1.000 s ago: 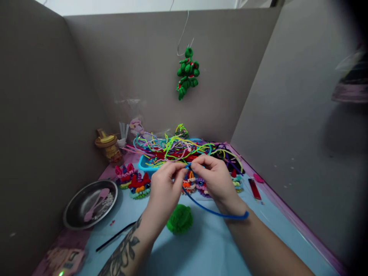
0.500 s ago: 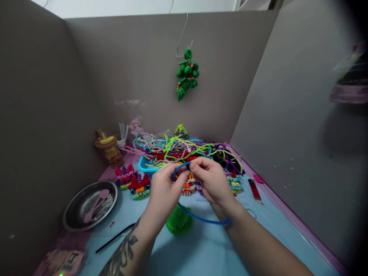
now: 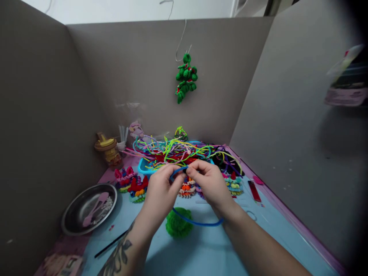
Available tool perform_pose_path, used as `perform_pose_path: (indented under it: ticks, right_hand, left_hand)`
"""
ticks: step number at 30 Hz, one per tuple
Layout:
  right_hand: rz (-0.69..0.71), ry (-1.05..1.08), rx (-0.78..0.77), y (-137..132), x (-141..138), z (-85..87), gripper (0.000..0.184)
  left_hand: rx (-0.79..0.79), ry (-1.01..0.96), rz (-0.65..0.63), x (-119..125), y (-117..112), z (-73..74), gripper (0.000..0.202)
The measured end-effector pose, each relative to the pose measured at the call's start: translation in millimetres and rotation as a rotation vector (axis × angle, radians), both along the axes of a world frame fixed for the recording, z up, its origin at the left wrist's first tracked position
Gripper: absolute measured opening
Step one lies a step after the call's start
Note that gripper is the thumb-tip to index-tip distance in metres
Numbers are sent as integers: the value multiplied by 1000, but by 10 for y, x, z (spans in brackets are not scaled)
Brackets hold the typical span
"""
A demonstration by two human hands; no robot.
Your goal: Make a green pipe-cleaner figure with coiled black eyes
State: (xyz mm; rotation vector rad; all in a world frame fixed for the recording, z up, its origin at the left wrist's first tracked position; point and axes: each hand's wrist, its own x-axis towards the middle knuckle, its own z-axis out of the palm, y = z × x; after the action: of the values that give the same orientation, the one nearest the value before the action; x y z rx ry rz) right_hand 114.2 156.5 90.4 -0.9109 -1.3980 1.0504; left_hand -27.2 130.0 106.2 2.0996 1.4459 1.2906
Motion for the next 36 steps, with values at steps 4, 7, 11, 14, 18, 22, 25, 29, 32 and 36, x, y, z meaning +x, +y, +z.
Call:
perform_pose_path:
  ticks: [4, 7, 11, 14, 18, 22, 25, 29, 32, 36]
  right_hand:
    - [18, -62, 14, -14, 11, 21, 21]
    - [27, -72, 6, -12, -3, 27, 23]
    - [47, -72, -11, -9, -25, 18, 25]
    - [73, -56, -26, -18, -27, 22, 27]
    - [130, -35, -39, -29, -14, 52, 30]
    - [161, -46, -70, -29, -7, 66, 30]
    - [190, -97, -68, -24, -16, 46, 28]
    - [154, -197, 13, -11, -26, 26, 19]
    - [113, -232, 74, 0, -17, 42, 16]
    - [55, -309, 161, 1, -7, 67, 15]
  left_hand:
    - [17, 38, -4, -16, -3, 3, 6]
    - [28, 55, 2, -19, -1, 4, 5]
    - [65, 57, 32, -29, 3, -7, 8]
    - [133, 64, 53, -45, 9, -22, 13]
    - [188, 77, 58, -75, 13, -24, 9]
    - [190, 80, 67, -97, -1, -8, 9]
    - [173, 82, 70, -103, -5, 1, 9]
    - [129, 81, 59, -116, 1, 26, 10]
    - [99, 99, 29, -131, -13, 66, 20]
    - [134, 129, 19, -140, -50, 105, 14]
